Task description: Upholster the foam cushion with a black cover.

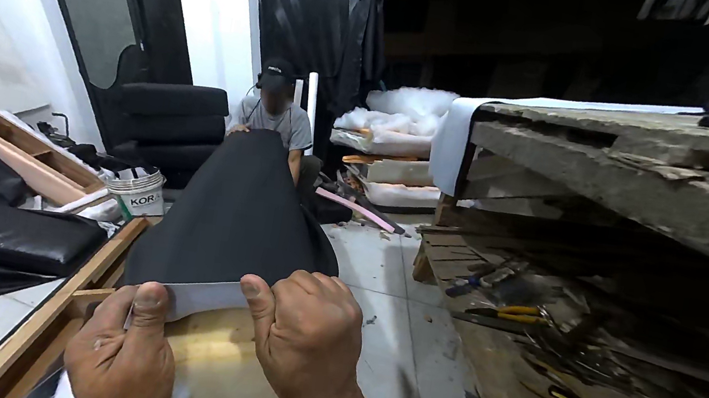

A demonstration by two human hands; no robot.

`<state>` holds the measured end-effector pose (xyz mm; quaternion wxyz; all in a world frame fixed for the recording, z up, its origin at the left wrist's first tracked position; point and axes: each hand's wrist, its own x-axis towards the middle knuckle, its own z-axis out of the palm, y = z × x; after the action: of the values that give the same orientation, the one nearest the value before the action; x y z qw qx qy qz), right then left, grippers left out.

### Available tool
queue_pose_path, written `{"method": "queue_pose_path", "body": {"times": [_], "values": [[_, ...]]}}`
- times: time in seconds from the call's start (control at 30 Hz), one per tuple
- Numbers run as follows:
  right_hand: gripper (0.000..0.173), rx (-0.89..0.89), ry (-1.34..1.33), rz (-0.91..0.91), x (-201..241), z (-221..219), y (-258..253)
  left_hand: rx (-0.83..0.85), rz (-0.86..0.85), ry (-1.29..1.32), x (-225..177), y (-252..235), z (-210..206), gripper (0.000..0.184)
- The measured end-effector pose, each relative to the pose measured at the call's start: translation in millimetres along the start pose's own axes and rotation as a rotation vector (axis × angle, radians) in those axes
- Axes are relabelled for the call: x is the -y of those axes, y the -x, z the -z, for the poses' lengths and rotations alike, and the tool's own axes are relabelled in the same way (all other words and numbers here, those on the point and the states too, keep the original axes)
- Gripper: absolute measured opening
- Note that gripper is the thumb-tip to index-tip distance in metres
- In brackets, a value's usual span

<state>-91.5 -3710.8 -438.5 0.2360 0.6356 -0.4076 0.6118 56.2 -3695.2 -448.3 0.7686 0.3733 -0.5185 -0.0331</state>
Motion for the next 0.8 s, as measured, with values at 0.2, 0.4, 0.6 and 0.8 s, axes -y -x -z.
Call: {"method": "queue_pose_path", "body": {"times": [0.2, 0.4, 0.6, 0.8], "values": [[0.057, 0.02, 0.01, 0.004, 0.6, 1.4, -1.1, 0.002, -0.024, 0.004, 4.2, 0.4, 0.7, 0.028], [0.058, 0.033, -0.003, -0.003, 1.1, 1.9, -2.6, -0.004, -0.008, -0.015, 3.6, 0.7, 2.1, 0.028], [0.057, 0.045, -0.011, 0.03, -0.3, 2.3, 1.3, -0.012, -0.015, 0.012, 6.7, 2.1, 5.4, 0.029], [0.059, 0.044, -0.033, 0.057, -2.3, 3.1, 3.9, -0.03, -0.03, 0.002, 6.9, 2.6, 5.6, 0.031]]}}
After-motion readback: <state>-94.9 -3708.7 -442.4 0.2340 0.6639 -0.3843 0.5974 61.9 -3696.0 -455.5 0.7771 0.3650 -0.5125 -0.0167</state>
